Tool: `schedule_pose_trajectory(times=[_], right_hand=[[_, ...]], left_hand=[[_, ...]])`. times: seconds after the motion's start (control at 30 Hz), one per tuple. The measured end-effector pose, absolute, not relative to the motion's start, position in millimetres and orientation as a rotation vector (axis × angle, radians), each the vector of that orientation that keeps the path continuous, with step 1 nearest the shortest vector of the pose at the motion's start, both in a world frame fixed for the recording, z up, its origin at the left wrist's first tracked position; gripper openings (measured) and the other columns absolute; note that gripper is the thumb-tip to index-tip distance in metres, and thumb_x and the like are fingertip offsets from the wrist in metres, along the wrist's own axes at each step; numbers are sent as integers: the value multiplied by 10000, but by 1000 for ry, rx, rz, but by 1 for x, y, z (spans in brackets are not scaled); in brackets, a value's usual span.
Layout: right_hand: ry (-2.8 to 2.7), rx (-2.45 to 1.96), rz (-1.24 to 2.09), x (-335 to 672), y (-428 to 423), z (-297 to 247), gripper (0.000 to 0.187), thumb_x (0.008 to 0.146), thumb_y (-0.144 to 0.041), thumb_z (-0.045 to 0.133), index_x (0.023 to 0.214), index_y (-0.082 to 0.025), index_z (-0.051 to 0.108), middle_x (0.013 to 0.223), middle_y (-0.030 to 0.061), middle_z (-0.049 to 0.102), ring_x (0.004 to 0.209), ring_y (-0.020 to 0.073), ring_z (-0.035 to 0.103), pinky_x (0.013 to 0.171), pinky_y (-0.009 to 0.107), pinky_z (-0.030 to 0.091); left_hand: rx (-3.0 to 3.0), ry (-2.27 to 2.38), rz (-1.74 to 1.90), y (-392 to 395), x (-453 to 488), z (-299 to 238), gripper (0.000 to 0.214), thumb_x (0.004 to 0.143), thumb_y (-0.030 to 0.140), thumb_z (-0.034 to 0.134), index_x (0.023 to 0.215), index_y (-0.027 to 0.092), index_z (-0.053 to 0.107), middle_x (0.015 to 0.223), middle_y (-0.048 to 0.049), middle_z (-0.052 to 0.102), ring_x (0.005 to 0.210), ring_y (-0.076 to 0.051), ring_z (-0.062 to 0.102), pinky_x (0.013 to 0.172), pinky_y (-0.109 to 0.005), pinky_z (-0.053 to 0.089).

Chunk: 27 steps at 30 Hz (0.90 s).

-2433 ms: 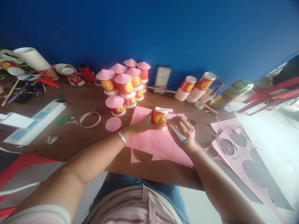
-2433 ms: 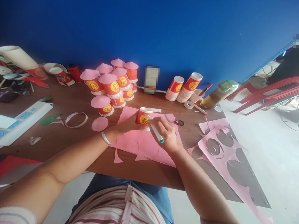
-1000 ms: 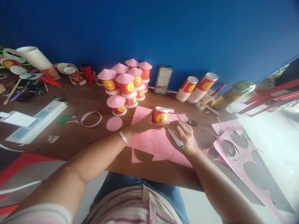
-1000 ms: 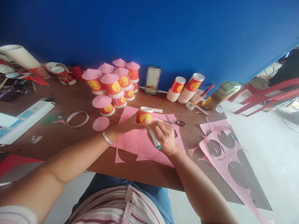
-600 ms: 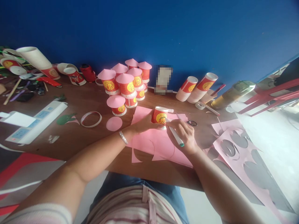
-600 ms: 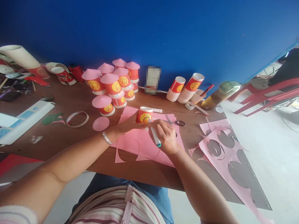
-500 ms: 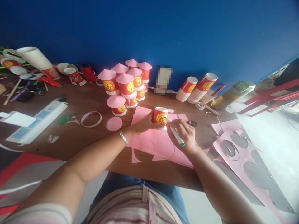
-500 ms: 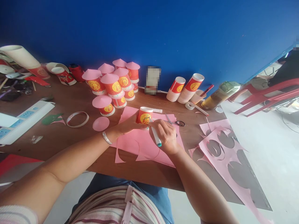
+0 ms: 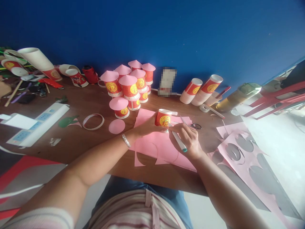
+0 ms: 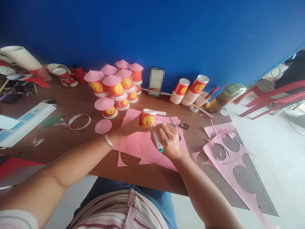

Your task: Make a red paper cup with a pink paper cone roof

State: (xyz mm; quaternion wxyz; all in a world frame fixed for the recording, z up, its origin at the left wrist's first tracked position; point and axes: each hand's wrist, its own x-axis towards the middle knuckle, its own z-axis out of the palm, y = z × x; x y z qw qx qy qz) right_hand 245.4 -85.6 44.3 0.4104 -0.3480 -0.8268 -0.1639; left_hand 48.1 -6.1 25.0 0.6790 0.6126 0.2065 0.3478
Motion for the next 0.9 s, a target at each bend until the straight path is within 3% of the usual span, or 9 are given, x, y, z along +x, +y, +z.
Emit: schedule_pose_trajectory(times=[0.23,0.9], right_hand=[[-2118,-838,-395,244,-88,46,257,931,-27,604,1119,-201,623,860,34,711,722,152,687,629,269,528],[-2149,-828,-402,246,-88,39,318,927,-21,575,1189,-189,642,894,54,731,739,172,699,676,295,576]], left_hand=[[1421,507,777,-5,49,21,570,801,399,893,1229,205,572,1141,-83,641,1020,-212,604,817,-309,526],[1414,545,785,-6,49,16,601,773,449,914,1202,205,571,1133,-79,642,1010,-213,608,833,-328,529]])
